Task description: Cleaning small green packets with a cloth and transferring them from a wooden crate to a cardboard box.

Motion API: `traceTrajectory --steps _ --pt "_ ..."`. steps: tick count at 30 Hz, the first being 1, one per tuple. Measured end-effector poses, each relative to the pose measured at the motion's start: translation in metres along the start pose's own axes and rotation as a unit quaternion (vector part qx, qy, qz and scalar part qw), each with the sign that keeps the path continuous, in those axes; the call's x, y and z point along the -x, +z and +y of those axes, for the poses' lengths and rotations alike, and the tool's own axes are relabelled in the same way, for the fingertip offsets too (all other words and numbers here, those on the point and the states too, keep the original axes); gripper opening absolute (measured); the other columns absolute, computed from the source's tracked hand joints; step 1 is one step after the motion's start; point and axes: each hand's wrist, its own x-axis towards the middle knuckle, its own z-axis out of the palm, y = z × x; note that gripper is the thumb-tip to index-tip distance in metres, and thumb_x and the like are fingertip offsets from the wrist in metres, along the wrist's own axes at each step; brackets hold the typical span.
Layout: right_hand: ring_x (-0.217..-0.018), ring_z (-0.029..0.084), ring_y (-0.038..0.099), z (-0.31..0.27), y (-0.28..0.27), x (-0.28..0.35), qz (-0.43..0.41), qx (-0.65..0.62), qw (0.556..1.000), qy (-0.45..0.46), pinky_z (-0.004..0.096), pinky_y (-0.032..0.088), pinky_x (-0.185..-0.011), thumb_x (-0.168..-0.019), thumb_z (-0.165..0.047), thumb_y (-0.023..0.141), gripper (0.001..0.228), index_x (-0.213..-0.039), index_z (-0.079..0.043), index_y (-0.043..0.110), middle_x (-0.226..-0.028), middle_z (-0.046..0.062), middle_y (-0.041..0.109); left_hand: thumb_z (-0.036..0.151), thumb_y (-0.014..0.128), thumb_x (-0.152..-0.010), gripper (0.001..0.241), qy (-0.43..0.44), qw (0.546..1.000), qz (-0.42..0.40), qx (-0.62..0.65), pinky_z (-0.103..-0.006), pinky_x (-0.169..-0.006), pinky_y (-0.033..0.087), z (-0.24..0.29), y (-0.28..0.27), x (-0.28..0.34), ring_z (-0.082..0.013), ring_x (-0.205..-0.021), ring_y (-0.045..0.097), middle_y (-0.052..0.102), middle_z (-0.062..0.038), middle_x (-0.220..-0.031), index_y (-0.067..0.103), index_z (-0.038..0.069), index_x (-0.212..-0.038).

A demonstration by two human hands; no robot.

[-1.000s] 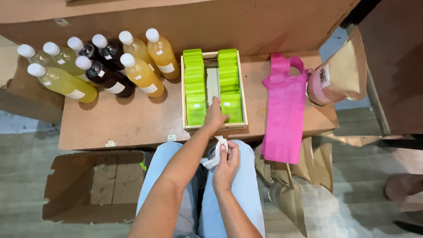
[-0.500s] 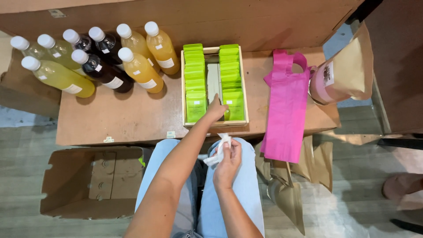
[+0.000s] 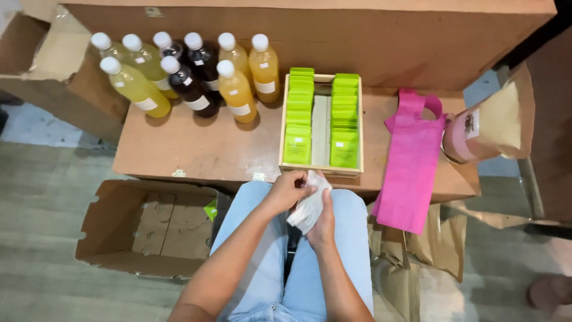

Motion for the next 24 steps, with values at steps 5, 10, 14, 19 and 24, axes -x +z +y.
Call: traceTrajectory --steps 5,10,14,19,24 --pt "-0.126 0.027 0.068 0.032 -0.04 -0.035 -0.012 0.096 0.993 -0.066 0.046 0.058 -0.106 -0.102 -0.015 0.069 0.065 -0.163 -0.017 0.048 -0.148 0.013 0.066 0.03 0.081 -0.094 0.02 0.055 0.989 0.094 -0.098 -0.0374 -0.072 0.059 -0.012 -0.012 -0.001 -0.0233 -0.079 0.073 0.072 -0.005 -0.081 0.069 0.015 -0.101" --pt "-0.101 0.021 0.076 0.037 -0.048 -0.031 0.006 0.207 0.969 -0.135 0.041 0.066 -0.089 -0.102 -0.008 0.071 0.041 -0.143 -0.006 0.066 -0.117 0.012 0.078 0.025 0.092 -0.081 0.05 0.063 0.997 0.045 -0.018 -0.0477 -0.084 0.062 -0.023 -0.028 0.027 -0.0366 -0.096 0.076 0.077 -0.02 -0.102 0.066 0.004 -0.119" --pt "-0.088 0.017 0.078 0.041 -0.036 -0.008 -0.003 0.249 0.956 -0.155 0.038 0.068 -0.077 -0.1 -0.014 0.078 0.039 -0.138 -0.01 0.07 -0.105 0.011 0.08 0.005 0.086 -0.085 0.033 0.082 0.982 0.107 0.136 -0.0296 -0.07 0.064 -0.056 -0.076 0.038 -0.0149 -0.075 0.071 0.075 -0.009 -0.093 0.072 0.007 -0.114" --pt "-0.087 0.015 0.079 0.054 -0.054 -0.031 0.016 0.285 0.949 -0.134 0.037 0.068 -0.075 -0.109 -0.022 0.069 0.033 -0.138 -0.007 0.068 -0.105 0.011 0.079 0.011 0.071 -0.095 0.007 -0.014 0.89 0.375 0.259 -0.026 -0.041 0.061 -0.143 -0.187 0.043 -0.016 -0.048 0.072 0.075 -0.012 -0.068 0.076 0.014 -0.099" --pt "-0.081 0.016 0.081 0.091 0.015 -0.016 -0.009 0.272 0.958 -0.093 0.036 0.069 -0.071 -0.11 -0.025 0.066 0.025 -0.125 -0.006 0.07 -0.092 0.012 0.079 -0.022 0.064 -0.092 0.045 0.012 0.695 0.591 0.409 -0.0449 -0.106 0.064 -0.251 -0.24 0.081 -0.0448 -0.125 0.07 0.048 -0.028 -0.14 0.055 -0.005 -0.133"
